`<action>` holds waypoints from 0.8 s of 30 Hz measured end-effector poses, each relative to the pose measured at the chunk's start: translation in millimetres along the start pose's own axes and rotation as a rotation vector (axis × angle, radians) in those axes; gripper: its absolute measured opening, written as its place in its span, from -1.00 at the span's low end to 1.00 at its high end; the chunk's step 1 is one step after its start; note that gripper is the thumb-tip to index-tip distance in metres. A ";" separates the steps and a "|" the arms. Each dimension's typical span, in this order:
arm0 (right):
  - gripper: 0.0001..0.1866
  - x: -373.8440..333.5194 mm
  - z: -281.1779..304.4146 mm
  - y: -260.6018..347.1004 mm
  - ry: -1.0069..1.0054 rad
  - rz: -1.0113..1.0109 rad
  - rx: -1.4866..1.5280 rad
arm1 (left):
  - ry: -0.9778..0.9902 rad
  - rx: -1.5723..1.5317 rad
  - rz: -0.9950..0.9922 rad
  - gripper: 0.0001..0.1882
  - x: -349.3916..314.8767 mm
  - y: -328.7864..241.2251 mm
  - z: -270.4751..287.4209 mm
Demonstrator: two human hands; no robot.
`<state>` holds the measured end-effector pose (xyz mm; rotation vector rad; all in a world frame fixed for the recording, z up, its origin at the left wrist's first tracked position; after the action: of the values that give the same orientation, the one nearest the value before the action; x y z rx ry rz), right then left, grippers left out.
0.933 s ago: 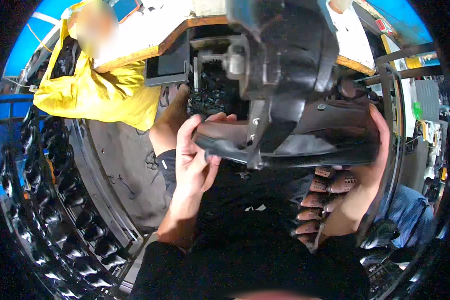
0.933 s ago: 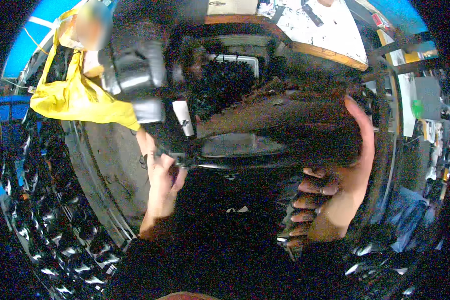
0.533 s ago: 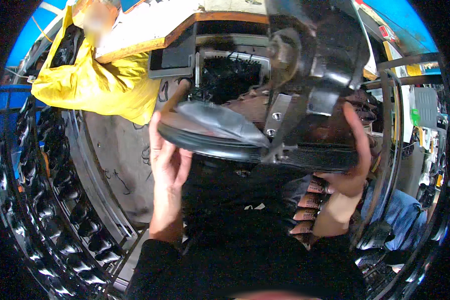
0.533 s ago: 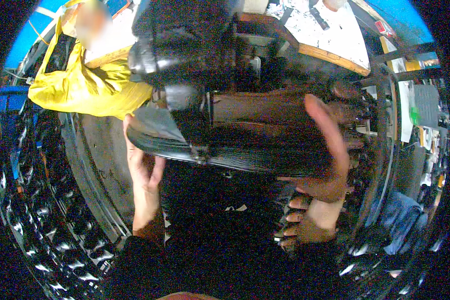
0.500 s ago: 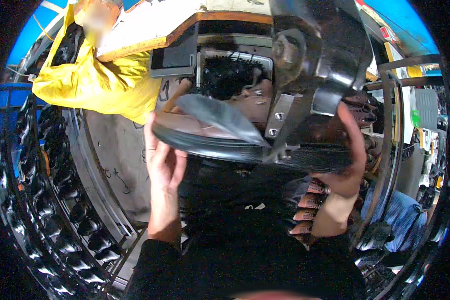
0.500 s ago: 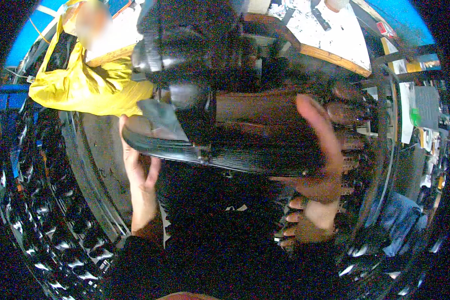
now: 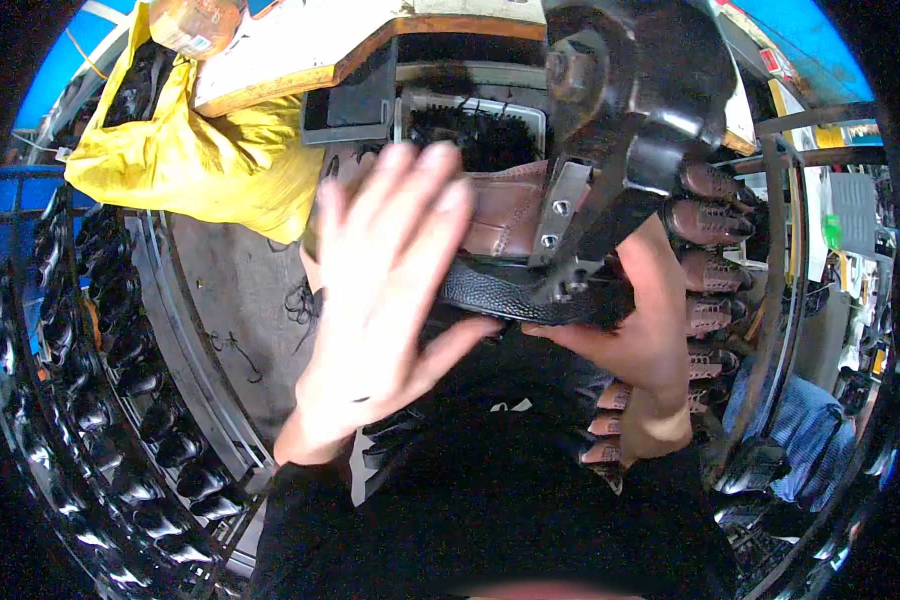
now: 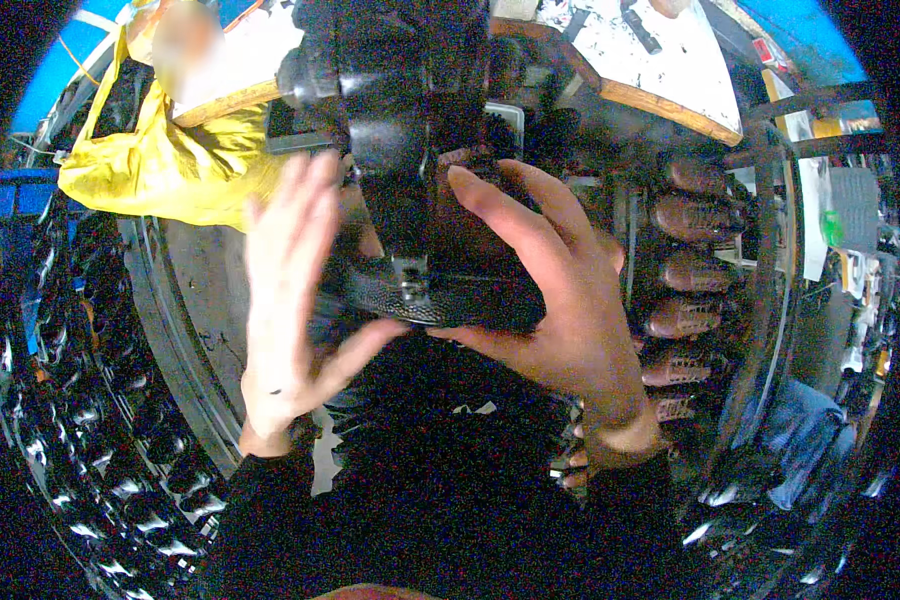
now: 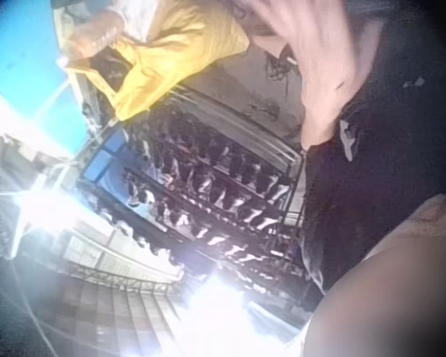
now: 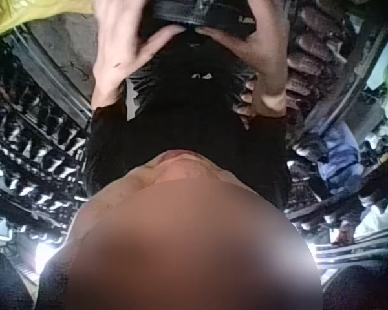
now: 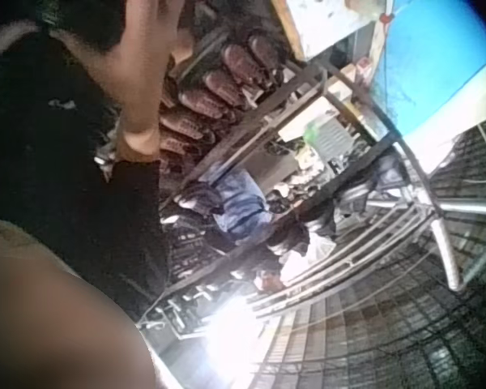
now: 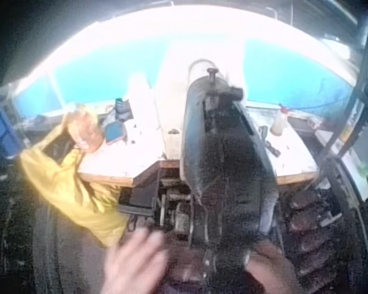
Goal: Attaching shoe soles to uppers using a specialized machine.
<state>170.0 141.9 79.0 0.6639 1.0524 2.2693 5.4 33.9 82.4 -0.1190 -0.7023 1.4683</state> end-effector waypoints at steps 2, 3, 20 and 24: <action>-0.09 3.1 2.0 11.5 0.014 0.037 -0.084 | 0.028 -0.108 -0.038 -0.02 9.9 -5.0 -1.9; -0.08 2.0 2.2 12.6 0.045 -0.010 -0.092 | 0.063 -0.176 -0.024 -0.05 14.0 -5.2 -5.2; -0.04 -98.6 -108.6 -176.1 -0.029 -0.301 0.899 | -0.175 -1.316 0.249 0.06 -27.8 24.3 -90.1; -0.04 -139.7 -73.5 -222.7 0.036 -0.345 0.767 | -0.240 -1.409 0.272 0.07 -29.1 16.9 -102.3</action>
<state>285.2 133.3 -168.3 0.6578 1.9115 1.5529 43.4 43.6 -17.8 -1.1538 -1.8672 0.9749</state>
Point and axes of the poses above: each hand's wrist, its own x-axis towards the middle knuckle, its own z-axis out of the back of the hand, y = z × x, the point moved 6 cm from there along x, towards the middle knuckle, and after that the axes turned 4 degrees about x, right-handed, at the moved point
